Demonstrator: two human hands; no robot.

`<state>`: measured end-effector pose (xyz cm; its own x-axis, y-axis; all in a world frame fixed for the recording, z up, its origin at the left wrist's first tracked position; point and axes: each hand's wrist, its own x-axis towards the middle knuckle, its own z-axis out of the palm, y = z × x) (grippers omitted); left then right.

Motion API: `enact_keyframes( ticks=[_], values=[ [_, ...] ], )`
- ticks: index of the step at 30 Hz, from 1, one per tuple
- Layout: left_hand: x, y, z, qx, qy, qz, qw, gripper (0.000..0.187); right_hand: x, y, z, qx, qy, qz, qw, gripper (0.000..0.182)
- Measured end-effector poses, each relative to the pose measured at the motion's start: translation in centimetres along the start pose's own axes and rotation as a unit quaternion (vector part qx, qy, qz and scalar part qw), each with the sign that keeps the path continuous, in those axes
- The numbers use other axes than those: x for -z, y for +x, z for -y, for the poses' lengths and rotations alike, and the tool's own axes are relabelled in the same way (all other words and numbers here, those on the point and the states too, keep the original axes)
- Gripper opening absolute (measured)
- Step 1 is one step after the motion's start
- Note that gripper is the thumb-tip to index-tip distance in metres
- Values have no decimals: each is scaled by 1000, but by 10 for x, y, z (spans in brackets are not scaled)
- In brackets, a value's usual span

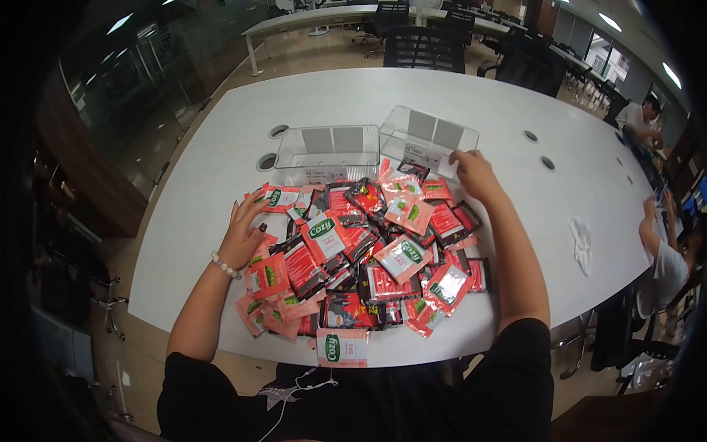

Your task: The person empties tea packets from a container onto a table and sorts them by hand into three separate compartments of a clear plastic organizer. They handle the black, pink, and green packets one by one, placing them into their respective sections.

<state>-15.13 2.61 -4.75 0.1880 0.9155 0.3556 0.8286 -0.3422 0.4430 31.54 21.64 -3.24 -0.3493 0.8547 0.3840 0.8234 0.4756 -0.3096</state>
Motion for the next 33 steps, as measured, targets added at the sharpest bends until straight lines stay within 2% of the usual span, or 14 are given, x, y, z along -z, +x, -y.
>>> enact_keyframes(
  ticks=[3,5,7,10,11,12,15,17,19,21,23,25,28,33],
  values=[
    [9,-1,-11,-29,-5,-69,997,39,6,-12,-15,-19,-31,5,999,20],
    [18,-3,-13,-65,-13,-130,989,33,16,-22,-12,16,4,-4,1000,16],
    [36,-5,-51,-106,-35,-224,968,23,20,-27,-13,20,13,12,1000,16],
    [61,-18,-104,-217,-69,-321,919,23,19,-30,-18,45,-33,34,998,20],
    [67,-25,-122,-264,-74,-352,895,26,17,-32,-20,64,-49,1,997,24],
    [71,-33,-140,-273,-78,-365,887,31,12,-33,-22,84,-65,-28,994,29],
    [68,-63,-175,-285,-77,-280,913,33,3,-34,-13,136,-52,-126,981,50],
    [60,-94,-201,-245,-196,-141,939,36,11,-32,1,174,-44,-199,963,54],
    [64,-115,-201,-382,-322,68,863,38,25,-34,17,172,-8,-209,963,54],
    [83,-138,-218,-422,-351,63,834,19,27,-34,19,196,-27,-234,952,51],
    [117,-183,-230,-387,-342,16,856,28,22,-35,14,185,15,-240,953,46],
    [141,-205,-242,-371,-305,-62,875,28,15,-34,9,192,-1,-256,947,46],
    [142,-202,-254,-406,-222,-181,868,27,9,-34,0,186,-8,-255,949,46],
    [127,-187,-262,-433,-68,-328,837,27,9,-33,2,189,-15,-250,949,46]
  ],
)
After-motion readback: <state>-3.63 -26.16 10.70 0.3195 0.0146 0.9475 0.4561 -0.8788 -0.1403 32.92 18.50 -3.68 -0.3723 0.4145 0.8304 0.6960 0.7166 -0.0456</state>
